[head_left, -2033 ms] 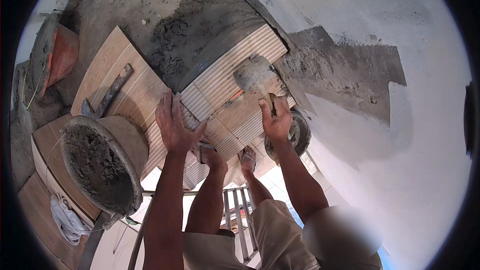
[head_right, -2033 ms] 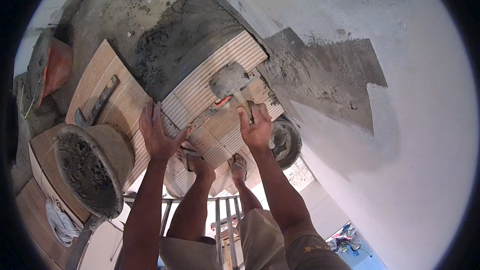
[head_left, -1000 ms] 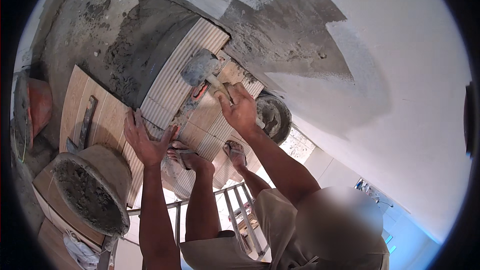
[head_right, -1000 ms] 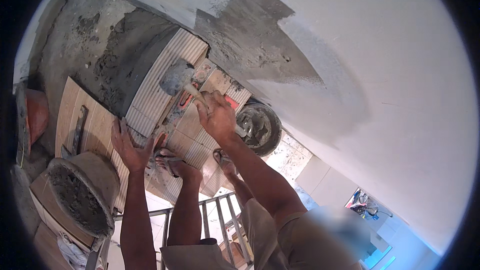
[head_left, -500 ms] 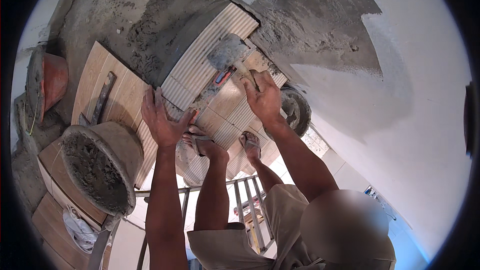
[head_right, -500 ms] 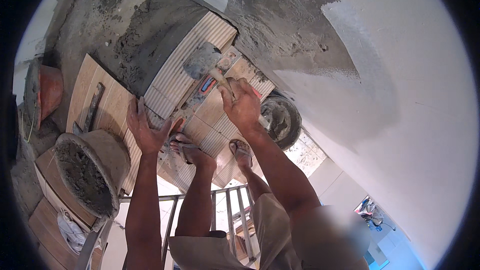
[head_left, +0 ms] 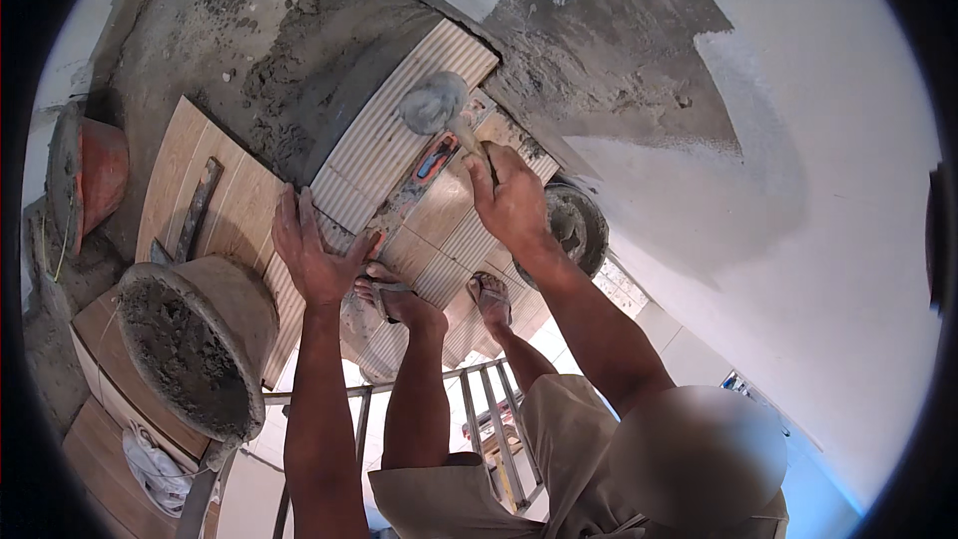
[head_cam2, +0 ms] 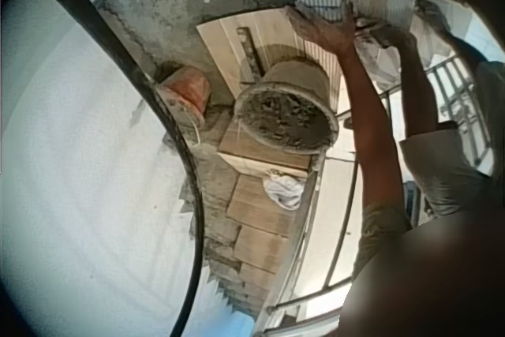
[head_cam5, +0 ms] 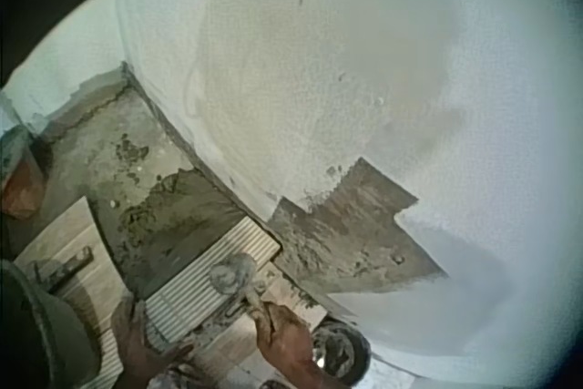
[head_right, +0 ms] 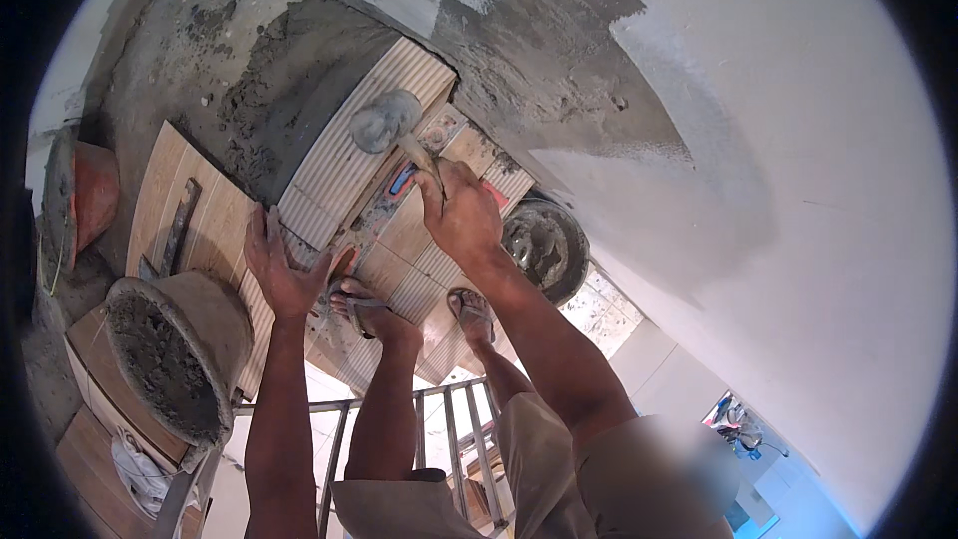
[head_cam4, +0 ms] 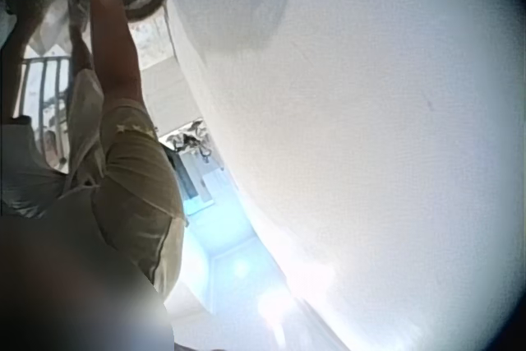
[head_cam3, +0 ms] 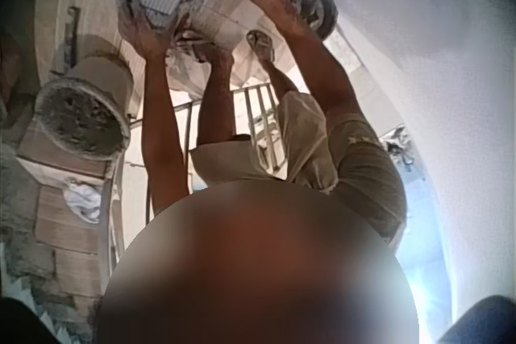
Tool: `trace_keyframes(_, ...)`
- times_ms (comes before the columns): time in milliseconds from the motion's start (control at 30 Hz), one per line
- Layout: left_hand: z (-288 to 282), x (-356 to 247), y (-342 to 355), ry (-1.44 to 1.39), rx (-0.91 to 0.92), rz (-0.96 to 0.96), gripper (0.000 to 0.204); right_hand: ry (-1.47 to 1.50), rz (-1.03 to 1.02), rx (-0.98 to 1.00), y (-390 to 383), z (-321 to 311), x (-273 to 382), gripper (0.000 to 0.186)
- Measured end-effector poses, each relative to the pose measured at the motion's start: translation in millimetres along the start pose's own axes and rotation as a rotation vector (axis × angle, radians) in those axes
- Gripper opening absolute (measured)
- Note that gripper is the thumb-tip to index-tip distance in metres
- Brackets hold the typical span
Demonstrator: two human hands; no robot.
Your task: Apply cement to the floor and back of a tile and then lay it down.
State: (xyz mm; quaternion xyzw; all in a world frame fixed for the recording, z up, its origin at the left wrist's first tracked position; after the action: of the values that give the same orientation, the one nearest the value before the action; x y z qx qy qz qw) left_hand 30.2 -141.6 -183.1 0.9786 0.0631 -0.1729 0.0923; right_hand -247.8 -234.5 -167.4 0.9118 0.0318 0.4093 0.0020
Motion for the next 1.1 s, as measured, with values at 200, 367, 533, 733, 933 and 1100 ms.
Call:
trace_keyframes(200, 3, 5, -5, 0.002, 0.015, -0.028, 0.111, -0.001, 0.004, 0.026, -6, 3, 2, 0.029)
trace_keyframes(367, 1, 3, -1, -0.116, -0.039, -0.02, 0.112, 0.105, 0.188, 0.051, 3, -1, -13, 0.034)
trace_keyframes(533, 0, 3, 0, -0.131, -0.073, -0.068, 0.111, 0.007, 0.085, 0.026, 21, -12, -6, 0.032)
trace_keyframes(733, -4, 10, -3, -0.067, -0.029, -0.053, 0.113, 0.009, 0.085, 0.047, 16, -4, -14, 0.032)
trace_keyframes(933, 7, 10, -3, -0.156, -0.063, -0.005, 0.109, -0.049, 0.072, 0.006, 16, -10, -10, 0.031)
trace_keyframes(1100, -4, 8, -3, -0.067, -0.054, -0.005, 0.107, -0.069, 0.061, 0.015, 14, -1, 6, 0.031)
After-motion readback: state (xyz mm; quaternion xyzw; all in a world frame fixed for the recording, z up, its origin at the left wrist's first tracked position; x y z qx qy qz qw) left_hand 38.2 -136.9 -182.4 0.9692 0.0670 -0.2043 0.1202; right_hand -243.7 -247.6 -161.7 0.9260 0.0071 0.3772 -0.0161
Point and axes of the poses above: each hand's wrist, its own y-axis towards the middle knuckle, its own z-axis out of the palm, x = y × z, the point moved 4 cm from there along y, towards the middle knuckle, and after that the axes turned 1 degree about y, right-handed, at the moved point
